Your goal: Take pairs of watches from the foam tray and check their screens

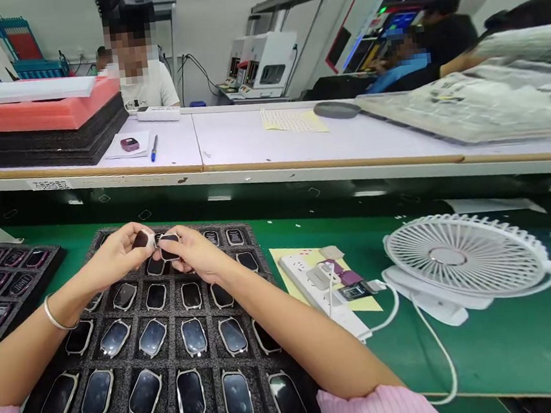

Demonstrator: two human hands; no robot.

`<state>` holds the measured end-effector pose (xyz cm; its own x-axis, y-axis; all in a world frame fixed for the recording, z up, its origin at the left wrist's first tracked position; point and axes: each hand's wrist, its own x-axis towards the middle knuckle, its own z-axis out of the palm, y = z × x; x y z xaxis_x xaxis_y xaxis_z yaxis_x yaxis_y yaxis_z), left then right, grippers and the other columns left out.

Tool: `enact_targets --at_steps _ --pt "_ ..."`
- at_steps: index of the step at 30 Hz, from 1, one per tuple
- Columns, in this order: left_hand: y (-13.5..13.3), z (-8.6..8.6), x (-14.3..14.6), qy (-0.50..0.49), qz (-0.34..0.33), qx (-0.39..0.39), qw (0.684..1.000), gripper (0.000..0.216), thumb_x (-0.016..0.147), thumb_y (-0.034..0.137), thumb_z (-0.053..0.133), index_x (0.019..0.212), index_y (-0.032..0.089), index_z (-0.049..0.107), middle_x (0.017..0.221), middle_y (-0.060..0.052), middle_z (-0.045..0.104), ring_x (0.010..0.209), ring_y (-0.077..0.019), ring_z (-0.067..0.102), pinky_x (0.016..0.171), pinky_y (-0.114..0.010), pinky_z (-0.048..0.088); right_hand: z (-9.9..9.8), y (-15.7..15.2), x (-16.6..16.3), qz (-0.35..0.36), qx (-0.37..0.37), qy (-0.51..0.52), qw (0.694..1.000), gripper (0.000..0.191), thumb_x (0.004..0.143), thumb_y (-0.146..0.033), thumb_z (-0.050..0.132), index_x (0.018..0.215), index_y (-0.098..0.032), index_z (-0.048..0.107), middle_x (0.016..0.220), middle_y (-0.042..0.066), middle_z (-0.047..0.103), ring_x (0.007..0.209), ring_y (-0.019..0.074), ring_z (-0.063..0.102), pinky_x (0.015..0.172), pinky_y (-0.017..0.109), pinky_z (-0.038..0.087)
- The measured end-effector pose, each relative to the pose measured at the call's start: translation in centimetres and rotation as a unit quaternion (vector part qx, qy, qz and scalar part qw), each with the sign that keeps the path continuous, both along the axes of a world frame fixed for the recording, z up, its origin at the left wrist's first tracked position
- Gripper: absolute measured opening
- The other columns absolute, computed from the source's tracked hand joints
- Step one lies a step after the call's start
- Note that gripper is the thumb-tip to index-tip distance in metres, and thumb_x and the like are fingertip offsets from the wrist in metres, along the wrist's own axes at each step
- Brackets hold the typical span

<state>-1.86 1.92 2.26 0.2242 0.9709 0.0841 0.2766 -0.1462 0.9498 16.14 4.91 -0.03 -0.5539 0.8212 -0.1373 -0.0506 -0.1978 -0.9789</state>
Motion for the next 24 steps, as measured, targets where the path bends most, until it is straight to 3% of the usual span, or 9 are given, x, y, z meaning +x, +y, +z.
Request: enact_targets --at_steps 4,8,18,24 --pt "-0.5 -1.6 1.7 0.005 0.041 0.009 0.999 0.033 0.073 0.026 0.062 0.105 0.017 0.058 0.090 -0.002 0.062 0.081 -0.0155 0.057 0.075 -0.030 0.045 -1.4 -1.5 1.5 -0.023 -0.127 0.143 0.981 0.042 0.077 -0.035 0.077 0.110 -0.016 0.059 0.073 -0.001 0.065 0.059 0.0108 0.060 0.054 0.023 0.042" --pt "-1.6 -2.6 1.7 0.043 0.081 0.027 0.995 0.033 0.076 0.024 0.060 0.108 0.018 0.058 0.091 -0.002 0.063 0.080 -0.0166 0.057 0.074 -0.030 0.046 -2.7 -2.4 2.1 0.000 -0.141 0.188 0.972 0.053 0.081 -0.026 0.078 0.129 -0.016 0.057 0.082 0.002 0.069 0.074 0.0144 0.068 0.071 0.029 0.052" --pt "-2.1 -3.6 1.3 0.065 0.078 -0.002 0.995 0.030 0.080 0.025 0.057 0.110 0.019 0.056 0.105 -0.006 0.064 0.101 -0.0221 0.061 0.084 -0.034 0.048 -3.9 -2.6 2.0 0.035 -0.107 0.191 0.975 0.049 0.078 -0.028 0.083 0.123 -0.023 0.063 0.092 -0.001 0.065 0.065 0.0097 0.066 0.065 0.026 0.051" --pt "-1.8 -4.6 1.2 0.029 0.107 -0.017 0.994 0.037 0.079 0.026 0.062 0.113 0.020 0.051 0.105 -0.005 0.064 0.101 -0.0213 0.063 0.086 -0.035 0.049 -4.2 -2.5 2.0 0.036 -0.139 0.205 0.968 0.051 0.080 -0.029 0.082 0.127 -0.023 0.063 0.089 -0.001 0.064 0.070 0.0106 0.063 0.068 0.027 0.048"
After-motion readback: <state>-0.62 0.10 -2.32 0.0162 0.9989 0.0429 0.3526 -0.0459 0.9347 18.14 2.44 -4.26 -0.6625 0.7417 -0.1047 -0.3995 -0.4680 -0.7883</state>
